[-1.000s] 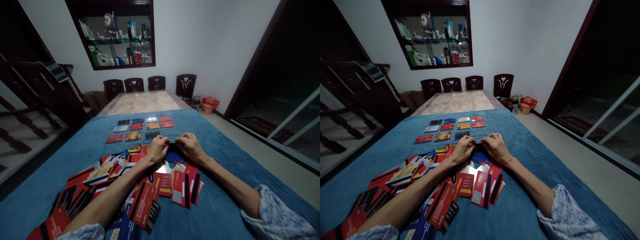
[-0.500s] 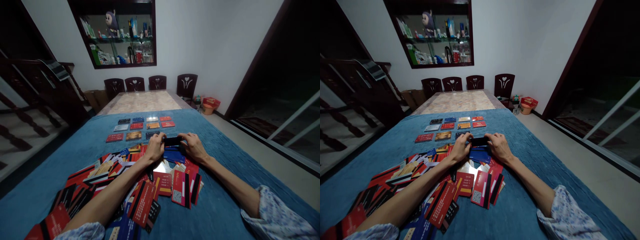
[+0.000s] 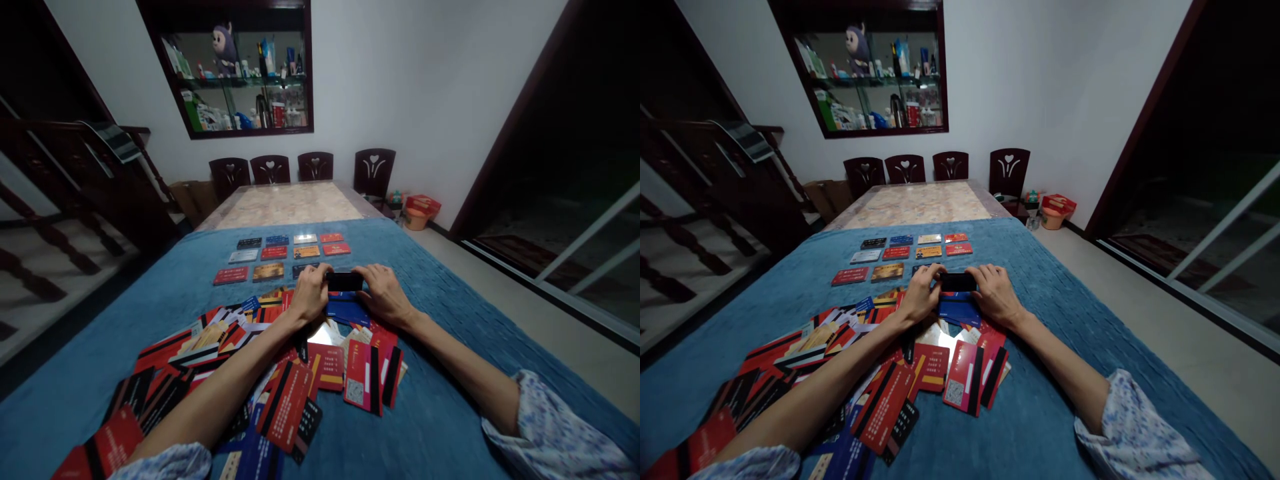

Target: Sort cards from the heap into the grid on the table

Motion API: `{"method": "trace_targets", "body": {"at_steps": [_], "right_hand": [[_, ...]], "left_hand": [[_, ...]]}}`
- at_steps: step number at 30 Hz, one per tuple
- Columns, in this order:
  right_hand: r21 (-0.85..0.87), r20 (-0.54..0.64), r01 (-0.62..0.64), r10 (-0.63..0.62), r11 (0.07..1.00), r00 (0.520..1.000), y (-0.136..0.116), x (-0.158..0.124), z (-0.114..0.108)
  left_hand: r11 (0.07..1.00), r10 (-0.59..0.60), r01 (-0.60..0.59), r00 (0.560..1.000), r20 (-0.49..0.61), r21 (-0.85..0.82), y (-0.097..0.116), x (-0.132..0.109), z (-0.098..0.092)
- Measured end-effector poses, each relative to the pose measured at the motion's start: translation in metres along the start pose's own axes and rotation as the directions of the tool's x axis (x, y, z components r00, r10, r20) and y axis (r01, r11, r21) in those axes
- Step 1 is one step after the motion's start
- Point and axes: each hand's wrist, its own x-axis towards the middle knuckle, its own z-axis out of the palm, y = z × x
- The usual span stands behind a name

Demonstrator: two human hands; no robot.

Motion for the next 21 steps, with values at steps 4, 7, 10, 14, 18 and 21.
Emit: {"method": "trace_targets", "body": {"at_steps": [4, 7, 10, 14, 18, 21], "right_hand": [[-0.102, 0.0, 0.011, -0.011, 0.995, 1.0, -0.004, 0.003, -0.002], [-0.136, -0.002, 0.016, -0.017, 0.991, 1.0, -0.005, 0.006, -0.003], [-0.157, -0.009, 0.026, -0.028, 0.987, 1.0, -0.005, 0.007, -0.003], [-0.183, -0.027, 0.043, -0.049, 0.982, 0.998, -0.005, 0.008, -0.005], [-0.209, -0.043, 0.053, -0.064, 0.976, 0.997, -0.003, 0.009, -0.009], [-0.207, -0.06, 0.05, -0.063, 0.977, 0.996, -0.001, 0.011, -0.01]], "left_hand": [[1.0, 0.001, 0.0, 0.999, -0.037, 0.009, -0.001, 0.001, -0.002], [1.0, -0.003, 0.004, 0.998, -0.057, 0.008, 0.0, 0.002, -0.004], [1.0, -0.011, 0.01, 0.998, -0.069, -0.003, 0.001, 0.003, -0.004], [0.999, -0.023, 0.021, 0.997, -0.076, -0.034, 0.001, 0.004, -0.005], [1.0, 0.002, -0.003, 0.998, -0.062, -0.004, 0.002, 0.005, -0.01], [0.994, 0.058, -0.055, 0.998, -0.028, 0.093, 0.008, 0.006, -0.018]]}}
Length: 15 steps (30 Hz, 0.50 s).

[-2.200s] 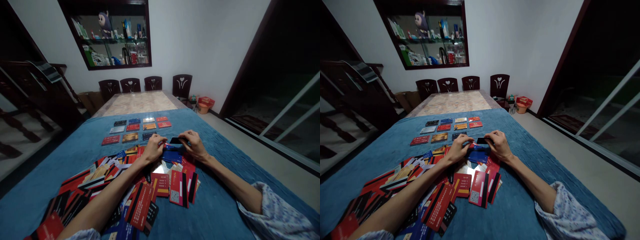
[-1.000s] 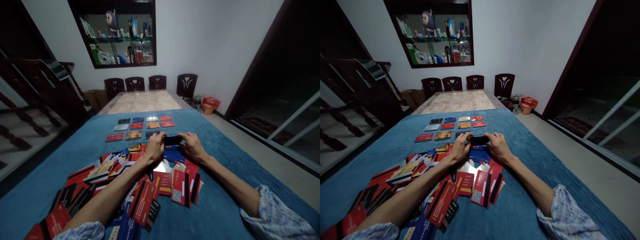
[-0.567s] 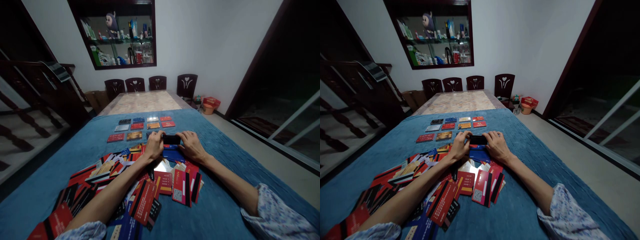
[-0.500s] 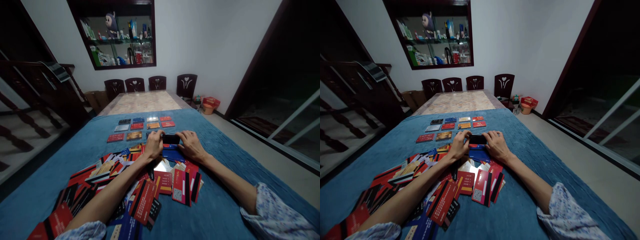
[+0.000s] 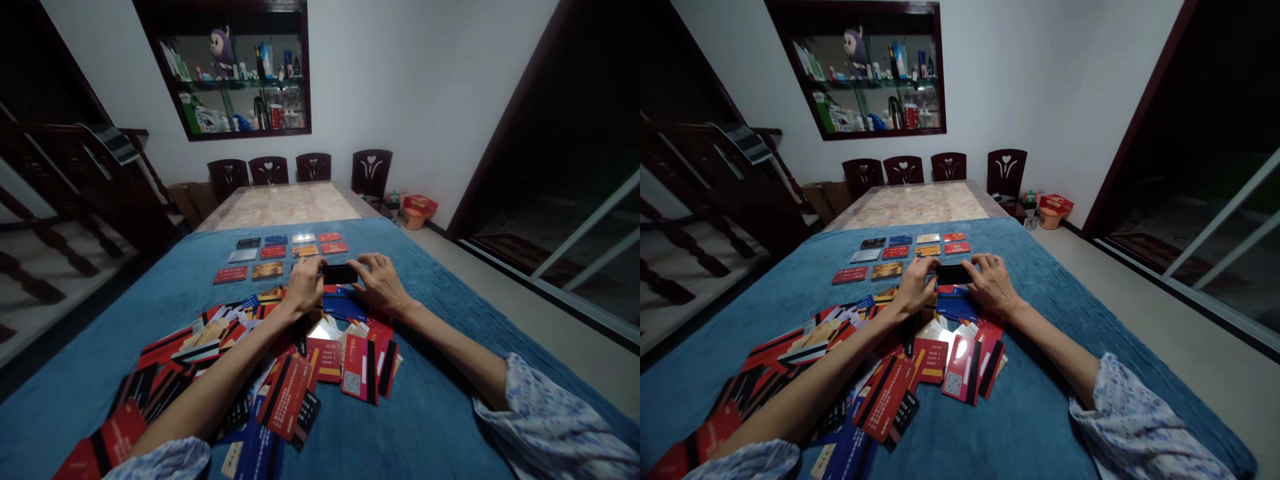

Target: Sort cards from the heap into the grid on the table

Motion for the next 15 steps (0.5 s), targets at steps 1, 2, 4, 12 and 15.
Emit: {"method": "trace_targets", "body": {"at_steps": [1, 2, 4, 12, 15], "right_hand": [[0.0, -0.006, 0.005, -0.005, 1.0, 1.0, 0.001, 0.001, 0.0], [0.0, -0.01, 0.014, -0.014, 1.0, 1.0, 0.001, 0.002, 0.0], [-0.004, -0.011, 0.033, -0.033, 0.999, 0.999, 0.002, 0.004, -0.001], [0.011, 0.074, 0.028, -0.028, 1.0, 0.997, 0.002, 0.024, -0.004], [0.044, 0.143, 0.025, -0.031, 0.999, 0.989, 0.0, 0.036, -0.002]], "left_hand": [[0.999, 0.017, -0.017, 1.0, 0.016, 0.045, 0.002, 0.0, -0.003], [0.995, 0.028, -0.032, 0.999, 0.037, 0.095, 0.004, 0.001, -0.006], [0.98, 0.041, -0.056, 0.996, 0.078, 0.191, 0.007, 0.002, -0.011], [0.892, 0.078, -0.145, 0.982, 0.17, 0.428, 0.005, 0.007, -0.021], [0.881, 0.063, -0.152, 0.976, 0.208, 0.448, -0.002, 0.011, -0.028]]}}
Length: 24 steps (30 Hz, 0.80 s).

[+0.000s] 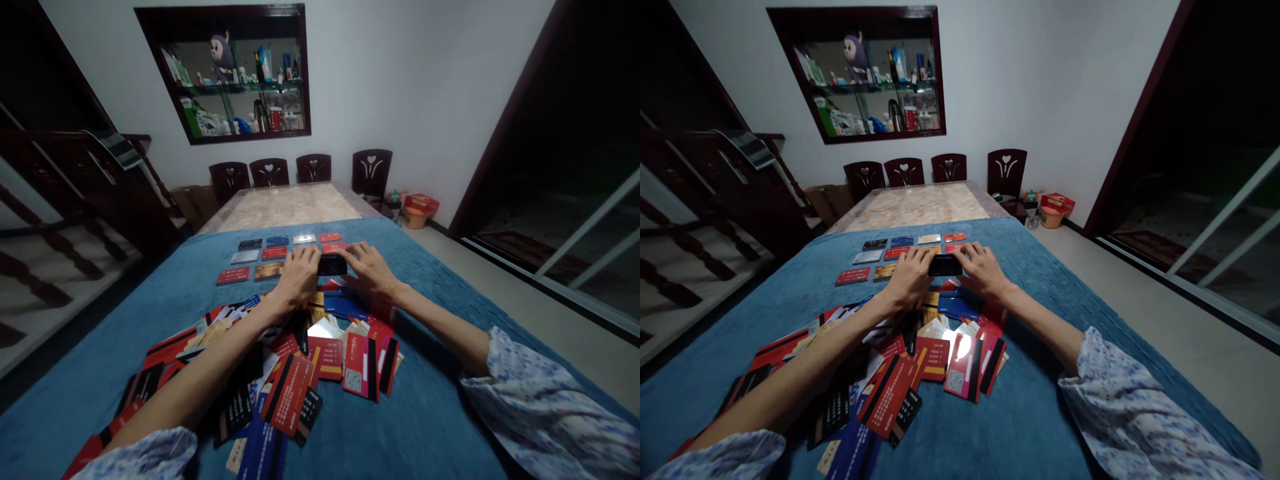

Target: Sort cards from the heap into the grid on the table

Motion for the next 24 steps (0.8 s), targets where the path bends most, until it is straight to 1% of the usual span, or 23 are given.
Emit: {"method": "trace_targets", "body": {"at_steps": [3, 8, 12, 16, 19, 24], "right_hand": [[0.036, 0.065, 0.02, -0.022, 0.999, 0.998, -0.003, 0.014, 0.002], [0.08, 0.159, 0.033, -0.045, 0.996, 0.986, -0.008, 0.036, 0.007], [0.115, 0.258, 0.038, -0.066, 0.993, 0.964, -0.01, 0.052, 0.013], [0.142, 0.329, 0.038, -0.083, 0.989, 0.941, -0.01, 0.064, 0.02], [0.158, 0.376, 0.026, -0.085, 0.987, 0.923, -0.008, 0.071, 0.027], [0.167, 0.438, -0.013, -0.062, 0.986, 0.897, -0.006, 0.078, 0.039]], "left_hand": [[1.0, -0.017, 0.018, 0.999, 0.037, -0.009, -0.011, 0.001, -0.003], [0.999, -0.015, 0.009, 0.993, 0.115, 0.047, -0.03, 0.002, -0.005], [0.998, -0.009, -0.002, 0.983, 0.183, 0.063, -0.046, 0.005, -0.001], [0.997, 0.004, -0.023, 0.971, 0.24, 0.076, -0.059, 0.011, 0.007], [0.998, 0.007, -0.023, 0.962, 0.273, 0.057, -0.064, 0.015, 0.013], [0.999, -0.002, -0.012, 0.94, 0.342, 0.04, -0.066, 0.022, 0.02]]}}
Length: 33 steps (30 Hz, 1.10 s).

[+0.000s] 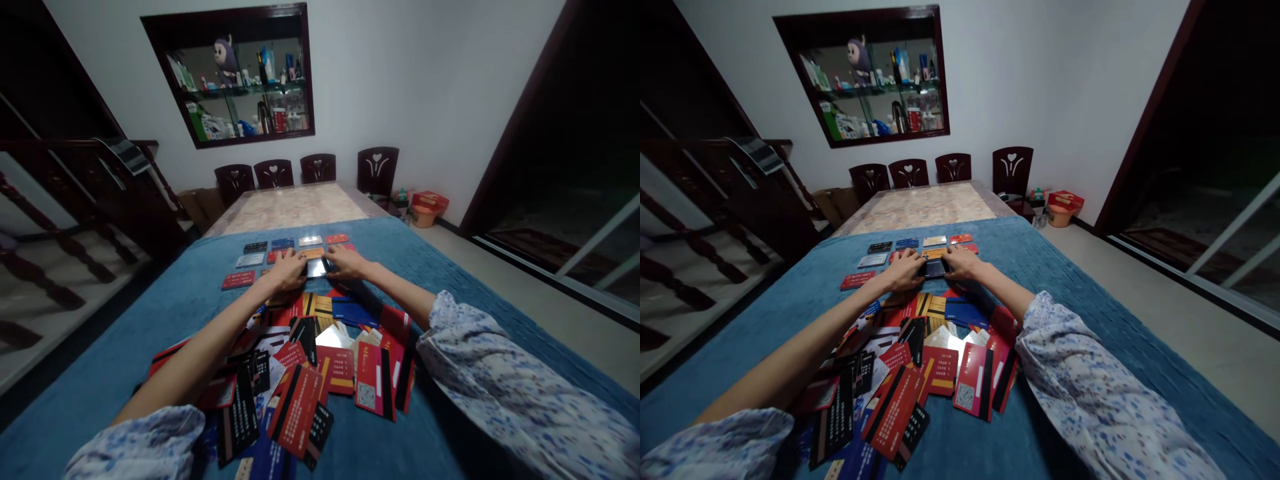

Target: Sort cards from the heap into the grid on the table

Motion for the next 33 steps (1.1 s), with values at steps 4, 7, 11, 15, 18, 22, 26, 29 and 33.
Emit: {"method": "trace_targets", "body": {"at_steps": [4, 7, 11, 15, 18, 22, 26, 29, 33], "right_hand": [[0.021, 0.037, -0.023, 0.022, 1.0, 0.999, 0.001, 0.005, 0.005], [0.034, 0.069, -0.036, 0.034, 0.999, 0.997, 0.002, 0.007, 0.007], [0.043, 0.097, -0.024, 0.02, 0.999, 0.995, 0.003, 0.007, 0.007], [0.052, 0.115, -0.02, 0.014, 0.998, 0.993, 0.003, 0.008, 0.006], [0.068, 0.13, -0.018, 0.009, 0.998, 0.991, 0.002, 0.011, 0.005], [0.088, 0.14, -0.017, 0.004, 0.996, 0.99, 0.001, 0.014, 0.004], [0.104, 0.15, -0.02, 0.004, 0.994, 0.989, 0.001, 0.015, 0.002], [0.107, 0.163, -0.037, 0.019, 0.994, 0.987, 0.0, 0.016, 0.003], [0.113, 0.172, -0.066, 0.046, 0.991, 0.984, -0.001, 0.016, 0.005]], "left_hand": [[0.999, -0.007, 0.009, 0.999, 0.033, -0.038, -0.001, 0.005, 0.006], [0.998, -0.018, 0.022, 0.998, 0.059, -0.064, -0.003, 0.007, 0.011], [0.999, -0.01, 0.015, 0.996, 0.088, -0.05, -0.003, 0.008, 0.013], [0.999, -0.035, 0.039, 0.994, 0.107, -0.035, 0.002, 0.007, 0.009], [0.997, -0.067, 0.07, 0.991, 0.116, -0.024, 0.007, 0.007, 0.006], [0.996, -0.092, 0.093, 0.986, 0.139, -0.006, 0.01, 0.009, 0.005], [0.994, -0.11, 0.109, 0.982, 0.153, 0.009, 0.011, 0.013, 0.007], [0.992, -0.128, 0.127, 0.979, 0.16, 0.02, 0.012, 0.015, 0.007], [0.989, -0.146, 0.142, 0.974, 0.174, 0.038, 0.014, 0.015, 0.006]]}}
